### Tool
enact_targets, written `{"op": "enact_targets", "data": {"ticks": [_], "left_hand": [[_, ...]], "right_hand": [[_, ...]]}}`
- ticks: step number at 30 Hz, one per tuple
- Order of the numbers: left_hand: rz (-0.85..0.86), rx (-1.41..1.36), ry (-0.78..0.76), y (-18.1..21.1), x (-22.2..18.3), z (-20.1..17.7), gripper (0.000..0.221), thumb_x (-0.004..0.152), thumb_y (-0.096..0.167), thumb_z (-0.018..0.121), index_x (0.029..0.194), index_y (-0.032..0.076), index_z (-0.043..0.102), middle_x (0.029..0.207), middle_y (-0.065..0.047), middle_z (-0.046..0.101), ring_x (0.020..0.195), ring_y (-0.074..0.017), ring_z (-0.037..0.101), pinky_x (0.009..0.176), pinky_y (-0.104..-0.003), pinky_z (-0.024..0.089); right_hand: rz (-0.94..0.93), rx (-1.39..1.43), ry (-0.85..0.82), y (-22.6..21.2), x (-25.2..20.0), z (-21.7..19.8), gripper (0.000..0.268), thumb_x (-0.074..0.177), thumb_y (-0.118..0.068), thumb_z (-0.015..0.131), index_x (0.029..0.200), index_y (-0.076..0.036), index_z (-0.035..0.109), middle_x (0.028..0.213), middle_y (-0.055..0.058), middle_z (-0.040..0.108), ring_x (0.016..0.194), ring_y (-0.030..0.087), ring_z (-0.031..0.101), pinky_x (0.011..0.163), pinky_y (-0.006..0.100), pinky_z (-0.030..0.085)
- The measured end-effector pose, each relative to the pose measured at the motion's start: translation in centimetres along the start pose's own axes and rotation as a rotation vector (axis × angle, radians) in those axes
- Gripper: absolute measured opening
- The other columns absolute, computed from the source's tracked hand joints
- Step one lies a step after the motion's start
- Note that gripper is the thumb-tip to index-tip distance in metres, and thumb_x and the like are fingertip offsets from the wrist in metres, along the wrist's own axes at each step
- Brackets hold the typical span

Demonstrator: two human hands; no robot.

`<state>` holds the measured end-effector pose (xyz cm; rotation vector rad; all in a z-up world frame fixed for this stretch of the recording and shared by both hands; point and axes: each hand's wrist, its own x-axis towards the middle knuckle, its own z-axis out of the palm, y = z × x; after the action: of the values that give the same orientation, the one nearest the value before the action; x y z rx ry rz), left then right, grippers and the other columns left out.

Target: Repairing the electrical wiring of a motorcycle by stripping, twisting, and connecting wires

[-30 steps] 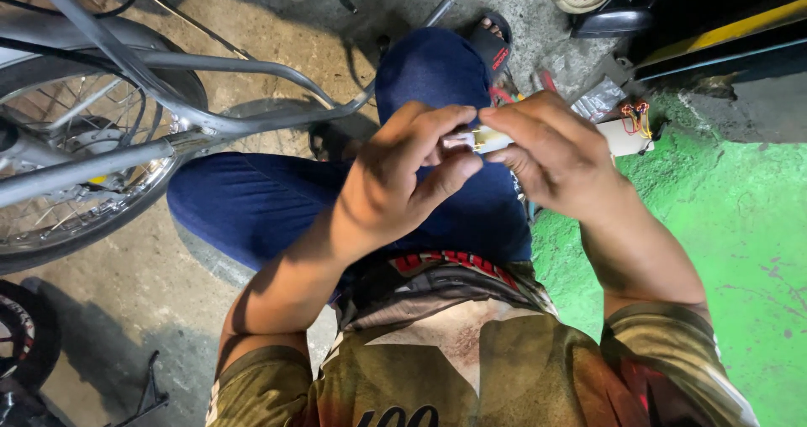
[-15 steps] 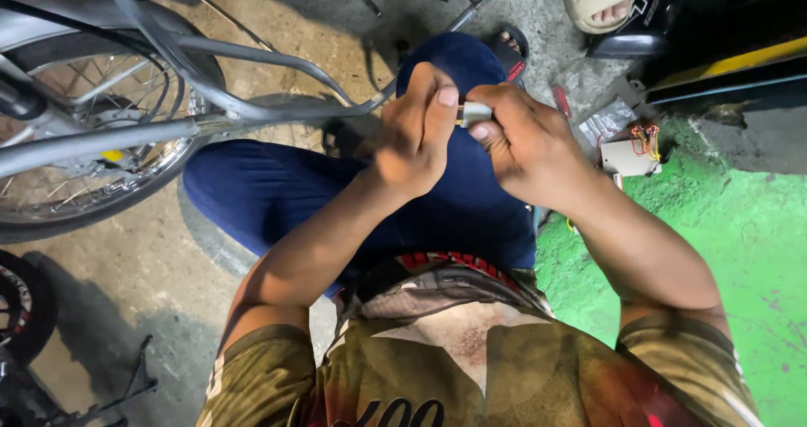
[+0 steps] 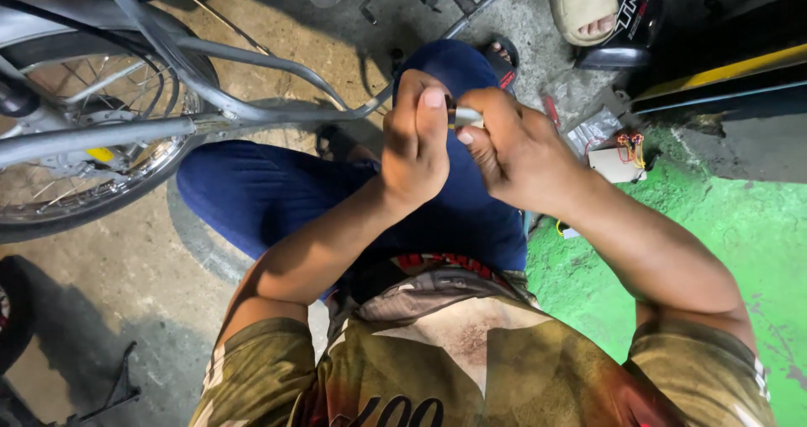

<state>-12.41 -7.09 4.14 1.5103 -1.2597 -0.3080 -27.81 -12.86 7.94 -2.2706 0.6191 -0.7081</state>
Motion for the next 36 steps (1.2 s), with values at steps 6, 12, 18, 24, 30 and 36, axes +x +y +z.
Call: {"op": "enact_targets", "data": {"ticks": [6, 12, 18, 24, 30, 36], "left_hand": [[-0.027, 0.116, -0.062, 1.8, 0.8, -0.5, 0.026, 0.111, 0.032, 0.033, 0.098, 0.017, 0.049, 0.080, 0.002, 0.058, 0.066, -0.0204, 0.070, 0.050, -0.030, 0.048], [-0.137, -0.102, -0.138, 0.3, 0.9, 0.0, 0.030, 0.109, 0.037, 0.037, 0.097, 0.011, 0.044, 0.077, -0.012, 0.063, 0.072, -0.0398, 0.070, 0.064, -0.047, 0.049], [-0.371, -0.119, -0.153, 1.1, 1.7, 0.4, 0.034, 0.104, 0.045, 0.035, 0.090, 0.015, 0.044, 0.072, -0.013, 0.063, 0.077, -0.0436, 0.069, 0.070, -0.048, 0.046], [-0.451, -0.087, -0.248, -0.2, 2.1, 1.3, 0.033, 0.101, 0.041, 0.030, 0.084, 0.016, 0.043, 0.064, -0.014, 0.059, 0.068, -0.0464, 0.063, 0.066, -0.052, 0.040], [-0.342, -0.005, -0.331, -1.4, 2.0, 2.0, 0.034, 0.102, 0.042, 0.028, 0.090, 0.016, 0.045, 0.068, -0.020, 0.064, 0.078, -0.0542, 0.063, 0.069, -0.059, 0.039], [-0.409, -0.102, -0.115, -0.1, 1.4, 2.5, 0.043, 0.104, 0.046, 0.023, 0.088, 0.013, 0.043, 0.066, -0.019, 0.058, 0.071, -0.0482, 0.063, 0.066, -0.053, 0.039]], "right_hand": [[0.140, 0.113, -0.136, 1.6, 1.2, -1.0, 0.024, 0.105, -0.009, 0.053, 0.124, 0.001, 0.062, 0.090, 0.032, 0.069, 0.080, 0.055, 0.067, 0.065, 0.059, 0.053], [0.421, -0.015, -0.198, 0.2, 3.5, -2.0, 0.035, 0.109, -0.020, 0.036, 0.077, -0.010, 0.042, 0.065, 0.011, 0.041, 0.065, 0.024, 0.043, 0.065, 0.043, 0.033], [0.253, -0.129, -0.056, 1.6, 2.8, 0.3, 0.048, 0.117, -0.024, 0.042, 0.072, -0.007, 0.038, 0.057, 0.011, 0.037, 0.053, 0.031, 0.039, 0.059, 0.048, 0.031], [0.041, -0.162, 0.042, 5.0, 2.0, 1.6, 0.049, 0.117, -0.017, 0.042, 0.069, -0.005, 0.037, 0.061, 0.010, 0.039, 0.052, 0.030, 0.037, 0.056, 0.048, 0.030], [-0.125, -0.077, -0.007, 5.8, 2.4, 1.0, 0.048, 0.115, -0.011, 0.043, 0.068, -0.003, 0.041, 0.059, 0.011, 0.039, 0.049, 0.030, 0.036, 0.052, 0.045, 0.030], [-0.052, -0.077, 0.164, 5.3, 2.5, 2.5, 0.049, 0.115, -0.012, 0.042, 0.067, -0.003, 0.034, 0.059, 0.010, 0.034, 0.051, 0.027, 0.032, 0.054, 0.046, 0.028]]}}
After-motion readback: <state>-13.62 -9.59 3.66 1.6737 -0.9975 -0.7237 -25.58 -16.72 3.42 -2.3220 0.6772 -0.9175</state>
